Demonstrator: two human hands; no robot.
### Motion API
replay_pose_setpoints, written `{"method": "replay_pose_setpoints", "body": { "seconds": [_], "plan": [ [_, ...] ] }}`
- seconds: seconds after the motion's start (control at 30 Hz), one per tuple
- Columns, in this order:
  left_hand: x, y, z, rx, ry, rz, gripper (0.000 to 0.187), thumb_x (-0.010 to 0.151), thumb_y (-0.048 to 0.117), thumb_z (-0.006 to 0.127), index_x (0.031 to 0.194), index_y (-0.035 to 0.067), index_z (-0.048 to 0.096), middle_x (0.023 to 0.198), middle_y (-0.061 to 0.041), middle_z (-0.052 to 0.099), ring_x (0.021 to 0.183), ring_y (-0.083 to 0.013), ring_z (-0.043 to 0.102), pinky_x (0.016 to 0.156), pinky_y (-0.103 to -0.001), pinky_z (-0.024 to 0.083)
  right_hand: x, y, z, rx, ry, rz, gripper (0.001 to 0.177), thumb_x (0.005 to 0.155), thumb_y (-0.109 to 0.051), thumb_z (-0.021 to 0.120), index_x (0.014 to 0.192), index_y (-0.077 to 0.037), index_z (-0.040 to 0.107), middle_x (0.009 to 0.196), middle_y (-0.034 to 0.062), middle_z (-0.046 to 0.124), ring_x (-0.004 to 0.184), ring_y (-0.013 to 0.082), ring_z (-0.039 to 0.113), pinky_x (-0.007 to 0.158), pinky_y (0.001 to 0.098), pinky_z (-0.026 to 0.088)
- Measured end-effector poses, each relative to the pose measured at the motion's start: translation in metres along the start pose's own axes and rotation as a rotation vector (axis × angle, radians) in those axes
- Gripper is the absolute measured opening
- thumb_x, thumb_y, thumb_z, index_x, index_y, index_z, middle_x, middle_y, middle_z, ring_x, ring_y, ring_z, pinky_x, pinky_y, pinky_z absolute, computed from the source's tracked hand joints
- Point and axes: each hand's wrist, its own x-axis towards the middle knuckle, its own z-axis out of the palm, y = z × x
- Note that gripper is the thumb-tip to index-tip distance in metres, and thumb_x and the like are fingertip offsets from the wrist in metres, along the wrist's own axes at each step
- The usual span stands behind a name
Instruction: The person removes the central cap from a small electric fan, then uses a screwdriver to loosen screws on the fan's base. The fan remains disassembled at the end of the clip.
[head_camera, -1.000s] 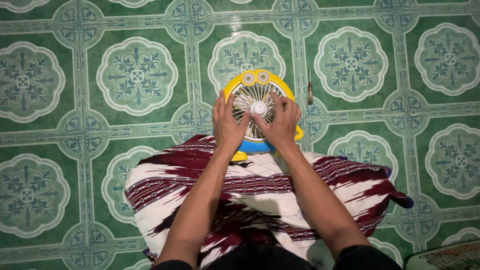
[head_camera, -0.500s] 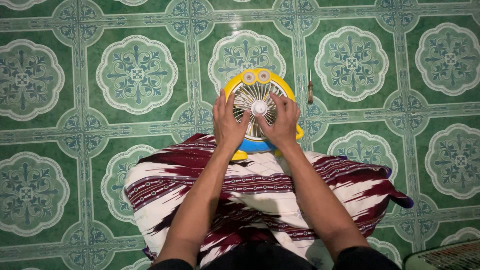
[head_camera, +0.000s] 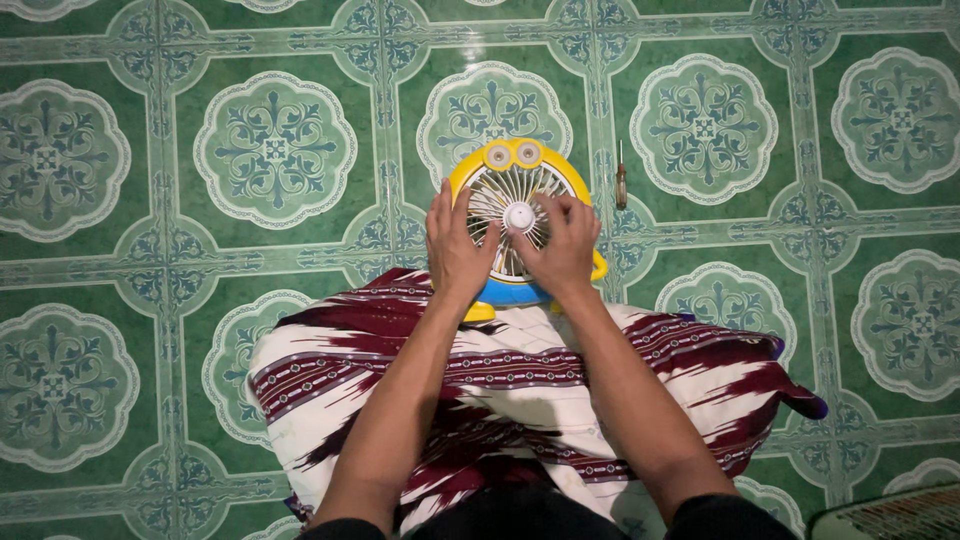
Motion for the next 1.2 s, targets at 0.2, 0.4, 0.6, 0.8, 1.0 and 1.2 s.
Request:
{"method": "replay_pose_setpoints", "body": {
  "seconds": [0.2, 0.4, 0.6, 0.8, 1.0, 1.2],
  "plan": [
    [0.001, 0.000, 0.000, -0.010, -0.006, -0.008, 0.068, 0.089, 0.030, 0.075, 0.147, 0.003, 0.051, 0.164, -0.022, 0.032, 0.149, -0.0436, 0.032, 0.121, -0.052, 0.030, 0.007, -0.009, -0.002, -0.045, -0.007, -0.017, 0.047, 0.076, -0.038, 0.089, 0.113, -0.013, 0.073, 0.112, 0.0117, 0.058, 0.110, 0.0324, 0.054, 0.095, 0.0488, 0.039],
    [0.001, 0.000, 0.000, 0.010, -0.042, -0.031, 0.069, 0.090, 0.031, 0.075, 0.147, 0.003, 0.050, 0.165, -0.022, 0.029, 0.149, -0.0437, 0.029, 0.120, -0.053, 0.029, 0.005, -0.003, 0.002, -0.004, 0.001, -0.073, 0.041, 0.081, -0.033, 0.087, 0.115, -0.015, 0.074, 0.108, 0.0082, 0.060, 0.108, 0.0295, 0.055, 0.095, 0.0467, 0.039],
    [0.001, -0.001, 0.001, -0.005, -0.028, -0.022, 0.067, 0.089, 0.030, 0.075, 0.145, 0.003, 0.052, 0.165, -0.021, 0.030, 0.149, -0.0427, 0.031, 0.120, -0.052, 0.030, 0.006, 0.001, 0.001, 0.029, -0.073, -0.097, 0.074, 0.082, -0.022, 0.080, 0.149, -0.003, 0.055, 0.120, 0.0097, 0.064, 0.115, 0.0306, 0.055, 0.102, 0.0482, 0.039],
    [0.000, -0.001, 0.001, 0.005, -0.019, -0.007, 0.067, 0.089, 0.029, 0.075, 0.146, 0.003, 0.052, 0.165, -0.022, 0.031, 0.148, -0.0430, 0.032, 0.120, -0.053, 0.031, 0.007, -0.005, -0.003, 0.024, 0.001, -0.035, 0.083, 0.075, -0.036, 0.088, 0.143, -0.004, 0.051, 0.124, 0.0184, 0.061, 0.116, 0.0371, 0.054, 0.102, 0.0503, 0.037],
    [-0.001, -0.001, 0.000, -0.006, -0.007, 0.001, 0.068, 0.089, 0.030, 0.076, 0.146, 0.004, 0.052, 0.164, -0.022, 0.032, 0.148, -0.0443, 0.032, 0.119, -0.054, 0.030, 0.004, 0.003, -0.002, 0.072, -0.044, -0.009, 0.078, 0.074, -0.016, 0.074, 0.149, -0.009, 0.052, 0.129, 0.0126, 0.063, 0.123, 0.0333, 0.056, 0.110, 0.0480, 0.040],
    [0.000, -0.002, 0.002, -0.013, -0.005, 0.007, 0.067, 0.089, 0.029, 0.076, 0.146, 0.003, 0.052, 0.165, -0.022, 0.031, 0.149, -0.0439, 0.032, 0.121, -0.053, 0.030, 0.005, 0.000, -0.002, 0.074, -0.013, -0.066, 0.069, 0.082, -0.032, 0.085, 0.141, -0.007, 0.058, 0.125, 0.0123, 0.062, 0.118, 0.0314, 0.056, 0.103, 0.0482, 0.039]
  ]
}}
